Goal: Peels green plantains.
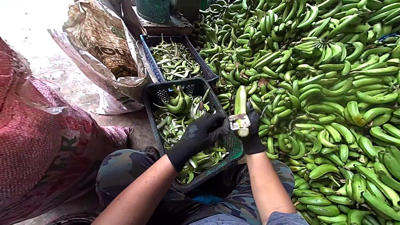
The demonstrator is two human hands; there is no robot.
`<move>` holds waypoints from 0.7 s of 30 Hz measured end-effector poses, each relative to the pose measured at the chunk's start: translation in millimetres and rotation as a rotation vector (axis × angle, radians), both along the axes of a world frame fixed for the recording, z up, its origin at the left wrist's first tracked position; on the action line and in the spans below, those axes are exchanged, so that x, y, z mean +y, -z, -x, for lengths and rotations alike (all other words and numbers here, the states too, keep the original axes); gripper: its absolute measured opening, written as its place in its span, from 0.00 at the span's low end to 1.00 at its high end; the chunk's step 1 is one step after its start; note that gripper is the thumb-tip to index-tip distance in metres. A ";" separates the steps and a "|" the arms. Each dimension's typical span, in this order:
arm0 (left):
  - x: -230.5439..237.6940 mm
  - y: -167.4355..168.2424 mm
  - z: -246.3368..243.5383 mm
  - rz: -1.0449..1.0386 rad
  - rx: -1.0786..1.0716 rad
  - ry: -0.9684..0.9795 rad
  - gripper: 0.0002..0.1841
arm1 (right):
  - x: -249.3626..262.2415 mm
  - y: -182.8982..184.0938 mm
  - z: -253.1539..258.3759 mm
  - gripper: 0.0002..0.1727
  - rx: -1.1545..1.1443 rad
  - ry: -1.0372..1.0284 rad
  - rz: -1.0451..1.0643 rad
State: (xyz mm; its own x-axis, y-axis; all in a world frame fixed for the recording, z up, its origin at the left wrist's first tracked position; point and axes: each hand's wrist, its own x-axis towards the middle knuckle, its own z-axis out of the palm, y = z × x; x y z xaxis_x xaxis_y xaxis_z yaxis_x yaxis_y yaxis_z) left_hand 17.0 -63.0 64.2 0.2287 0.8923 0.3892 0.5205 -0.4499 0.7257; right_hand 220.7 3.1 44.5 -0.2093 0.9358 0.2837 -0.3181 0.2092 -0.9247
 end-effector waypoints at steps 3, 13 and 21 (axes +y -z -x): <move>23.6 1.2 18.5 -0.074 -0.015 -0.262 0.25 | -10.8 18.9 13.7 0.32 -0.012 -0.182 0.144; -19.6 0.9 -10.4 0.038 -0.196 -0.006 0.24 | 0.5 -14.6 6.3 0.29 -0.121 0.383 -0.060; 20.9 1.1 17.6 0.008 -0.095 -0.288 0.26 | -19.7 2.5 14.8 0.29 -0.287 -0.168 0.188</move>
State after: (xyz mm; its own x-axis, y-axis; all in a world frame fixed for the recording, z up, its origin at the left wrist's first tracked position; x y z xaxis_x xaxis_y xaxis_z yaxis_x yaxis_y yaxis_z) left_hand -0.6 -42.1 63.1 -0.0708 0.9184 0.3894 0.5557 -0.2879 0.7800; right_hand 205.9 -16.6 42.0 -0.4102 0.9118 0.0177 -0.0556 -0.0056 -0.9984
